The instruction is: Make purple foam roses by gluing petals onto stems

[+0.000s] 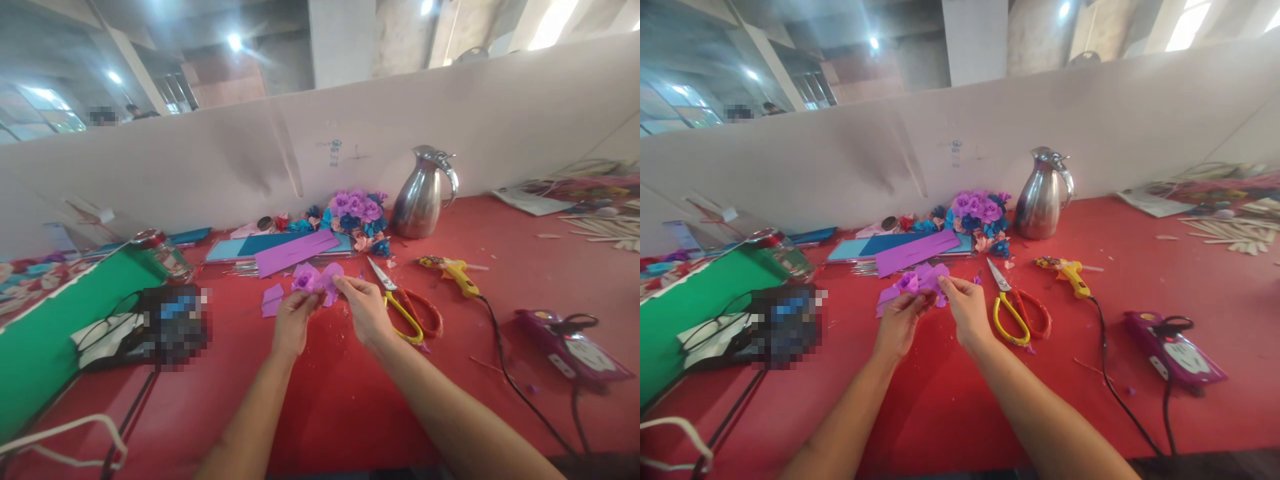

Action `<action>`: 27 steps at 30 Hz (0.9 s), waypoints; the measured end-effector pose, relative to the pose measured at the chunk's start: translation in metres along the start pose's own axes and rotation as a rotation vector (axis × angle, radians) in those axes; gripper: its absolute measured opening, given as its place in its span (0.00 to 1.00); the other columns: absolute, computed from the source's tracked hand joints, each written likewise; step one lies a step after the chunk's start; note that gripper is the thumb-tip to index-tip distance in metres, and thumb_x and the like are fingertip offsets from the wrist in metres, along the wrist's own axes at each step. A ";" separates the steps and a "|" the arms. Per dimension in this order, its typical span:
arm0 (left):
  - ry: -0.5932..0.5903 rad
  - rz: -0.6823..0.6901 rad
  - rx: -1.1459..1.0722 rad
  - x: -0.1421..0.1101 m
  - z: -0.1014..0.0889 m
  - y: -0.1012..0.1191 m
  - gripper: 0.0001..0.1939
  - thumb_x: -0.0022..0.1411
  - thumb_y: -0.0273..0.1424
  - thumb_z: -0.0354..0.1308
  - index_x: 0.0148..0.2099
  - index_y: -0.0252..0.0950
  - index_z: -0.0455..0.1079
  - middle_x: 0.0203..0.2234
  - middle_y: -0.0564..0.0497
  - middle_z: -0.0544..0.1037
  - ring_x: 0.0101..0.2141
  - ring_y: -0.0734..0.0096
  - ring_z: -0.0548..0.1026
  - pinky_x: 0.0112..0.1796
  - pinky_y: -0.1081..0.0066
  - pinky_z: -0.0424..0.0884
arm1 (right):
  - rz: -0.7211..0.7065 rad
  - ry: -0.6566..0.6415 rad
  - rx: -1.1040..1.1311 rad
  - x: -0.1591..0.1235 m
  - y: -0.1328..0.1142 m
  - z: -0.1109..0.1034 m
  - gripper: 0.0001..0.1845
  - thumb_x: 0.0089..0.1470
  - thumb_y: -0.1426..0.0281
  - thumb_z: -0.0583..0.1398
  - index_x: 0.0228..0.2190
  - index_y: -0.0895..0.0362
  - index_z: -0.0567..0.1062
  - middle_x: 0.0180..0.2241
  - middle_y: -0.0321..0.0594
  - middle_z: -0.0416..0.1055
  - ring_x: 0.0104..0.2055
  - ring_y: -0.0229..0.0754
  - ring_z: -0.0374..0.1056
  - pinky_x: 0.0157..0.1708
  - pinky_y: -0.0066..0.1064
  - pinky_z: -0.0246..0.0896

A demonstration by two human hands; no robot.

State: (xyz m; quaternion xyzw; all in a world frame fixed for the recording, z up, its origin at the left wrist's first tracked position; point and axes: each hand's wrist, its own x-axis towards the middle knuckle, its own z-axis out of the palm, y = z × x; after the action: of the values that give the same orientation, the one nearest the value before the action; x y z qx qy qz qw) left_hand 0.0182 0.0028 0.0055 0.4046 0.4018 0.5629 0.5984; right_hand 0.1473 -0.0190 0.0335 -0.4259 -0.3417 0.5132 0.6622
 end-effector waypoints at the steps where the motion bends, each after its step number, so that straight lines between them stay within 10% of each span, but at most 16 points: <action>1: 0.004 -0.005 -0.008 0.000 0.001 0.000 0.13 0.40 0.36 0.72 0.29 0.35 0.79 0.27 0.48 0.81 0.32 0.65 0.78 0.46 0.60 0.70 | 0.004 -0.003 0.007 -0.001 0.001 0.001 0.18 0.42 0.55 0.64 0.22 0.57 0.80 0.21 0.37 0.71 0.27 0.38 0.60 0.30 0.30 0.55; 27: -0.035 -0.041 0.032 -0.002 0.009 0.000 0.10 0.41 0.32 0.72 0.29 0.34 0.80 0.28 0.47 0.82 0.37 0.62 0.78 0.48 0.58 0.69 | 0.009 -0.034 0.035 -0.005 0.007 0.008 0.16 0.44 0.57 0.64 0.19 0.58 0.77 0.18 0.33 0.66 0.26 0.36 0.58 0.31 0.29 0.53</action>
State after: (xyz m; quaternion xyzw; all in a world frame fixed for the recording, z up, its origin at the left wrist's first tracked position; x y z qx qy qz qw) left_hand 0.0263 0.0003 0.0090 0.4157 0.4083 0.5366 0.6103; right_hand 0.1366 -0.0216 0.0301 -0.4071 -0.3419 0.5291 0.6614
